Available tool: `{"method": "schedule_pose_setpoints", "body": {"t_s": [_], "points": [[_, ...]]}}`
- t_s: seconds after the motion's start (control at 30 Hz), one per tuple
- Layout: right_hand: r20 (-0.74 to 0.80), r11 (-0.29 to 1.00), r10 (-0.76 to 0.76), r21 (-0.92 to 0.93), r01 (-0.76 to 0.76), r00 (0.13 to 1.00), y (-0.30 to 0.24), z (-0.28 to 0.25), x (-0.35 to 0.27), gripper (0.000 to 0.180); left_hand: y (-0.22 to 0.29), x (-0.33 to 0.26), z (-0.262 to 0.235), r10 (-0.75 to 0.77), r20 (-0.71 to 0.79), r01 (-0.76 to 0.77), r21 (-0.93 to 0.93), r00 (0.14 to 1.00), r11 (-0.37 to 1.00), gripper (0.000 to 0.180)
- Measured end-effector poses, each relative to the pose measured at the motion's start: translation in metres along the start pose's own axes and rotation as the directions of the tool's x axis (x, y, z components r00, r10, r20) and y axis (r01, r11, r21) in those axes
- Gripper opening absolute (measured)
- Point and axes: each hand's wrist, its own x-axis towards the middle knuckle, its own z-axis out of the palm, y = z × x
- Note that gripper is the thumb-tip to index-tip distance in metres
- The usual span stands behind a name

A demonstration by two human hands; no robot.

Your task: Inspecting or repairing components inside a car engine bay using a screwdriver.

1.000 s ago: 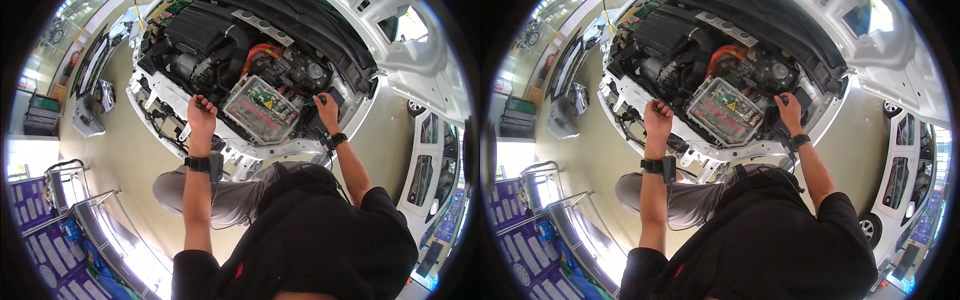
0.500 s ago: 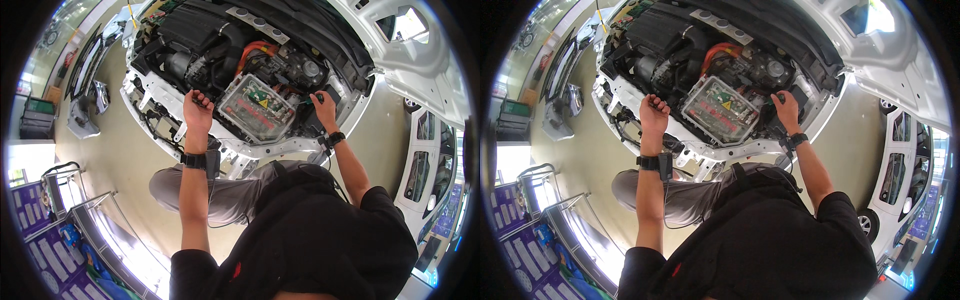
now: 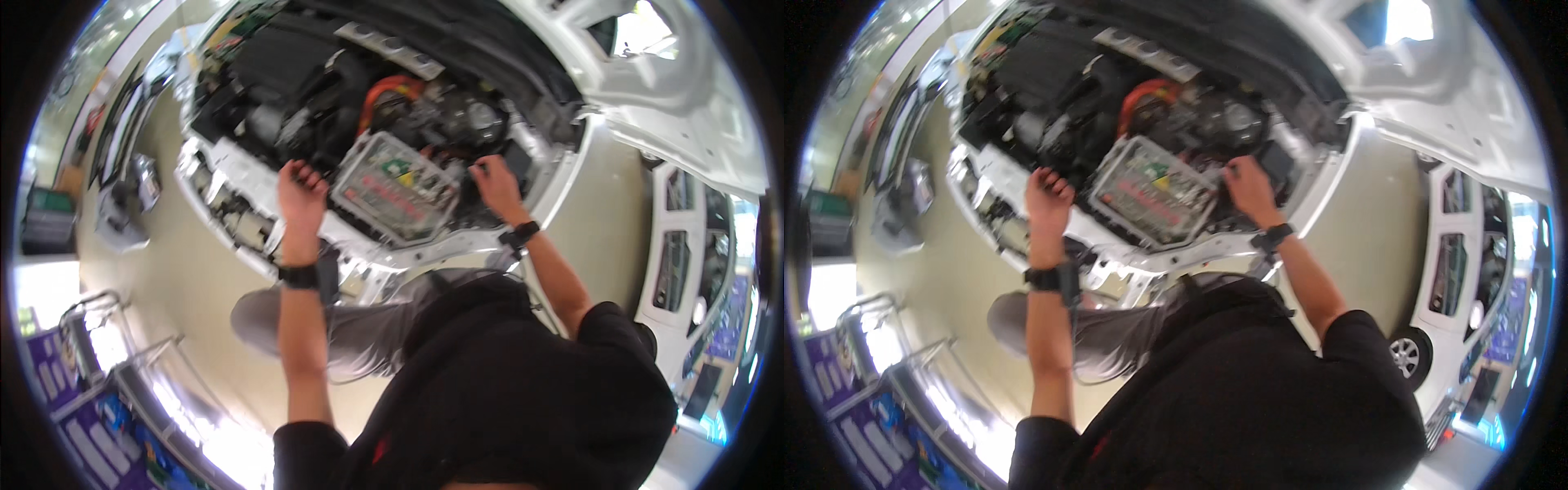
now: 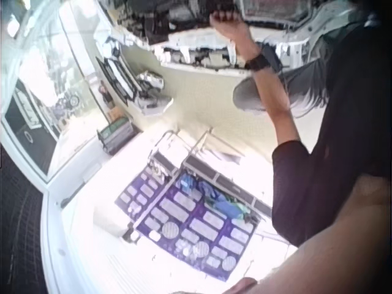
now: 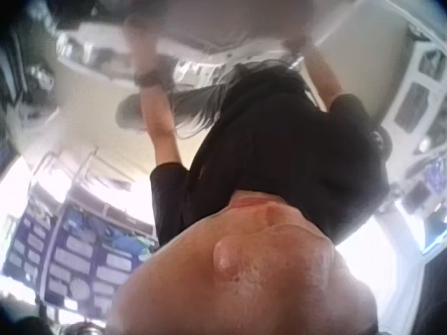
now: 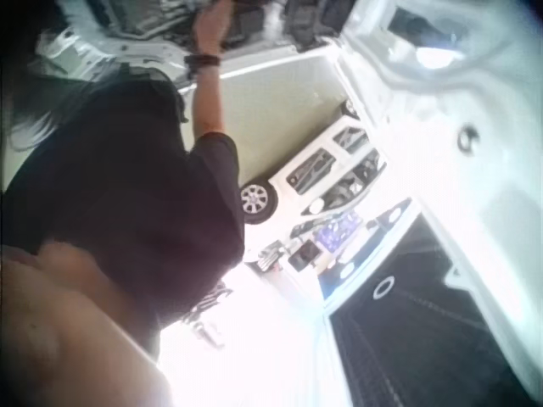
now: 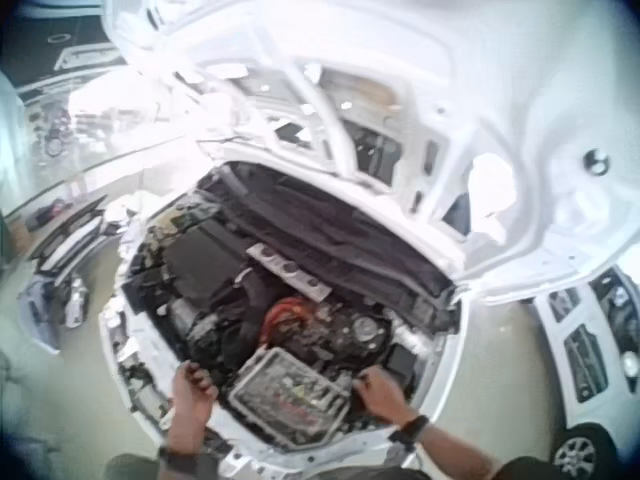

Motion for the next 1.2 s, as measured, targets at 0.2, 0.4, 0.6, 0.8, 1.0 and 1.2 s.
{"method": "schedule_pose_setpoints", "body": {"t_s": [0.2,0.4,0.6,0.8,1.0,1.2], "points": [[0.145,0.991,-0.118,0.077,0.108,0.982,-0.003,0.013,0.0,0.023,0.007,0.017,-0.019,0.028,0.035,-0.028,0.002,0.999,1.0,0.016],[0.162,0.989,-0.14,0.075,0.129,0.977,0.005,0.002,-0.009,0.02,-0.008,0.032,-0.013,0.062,-0.027,-0.059,0.092,0.998,0.994,0.017],[0.24,1.0,0.009,-0.002,-0.009,0.971,0.012,0.021,-0.019,0.021,-0.017,0.048,-0.014,0.058,-0.047,-0.051,0.151,0.997,0.987,0.017],[0.374,0.975,0.187,0.039,-0.217,0.909,0.056,0.077,-0.064,0.039,-0.01,0.055,-0.031,0.052,-0.107,-0.034,0.163,0.993,0.986,0.017],[0.29,0.969,0.219,0.046,-0.242,0.932,0.051,0.068,-0.055,0.036,-0.002,0.046,-0.046,0.073,-0.114,-0.048,0.206,0.991,0.977,0.018],[0.02,0.939,0.323,0.12,-0.323,0.946,0.037,0.027,-0.036,0.025,0.003,0.042,-0.058,0.048,-0.125,-0.022,0.203,0.991,0.979,0.018]]}}
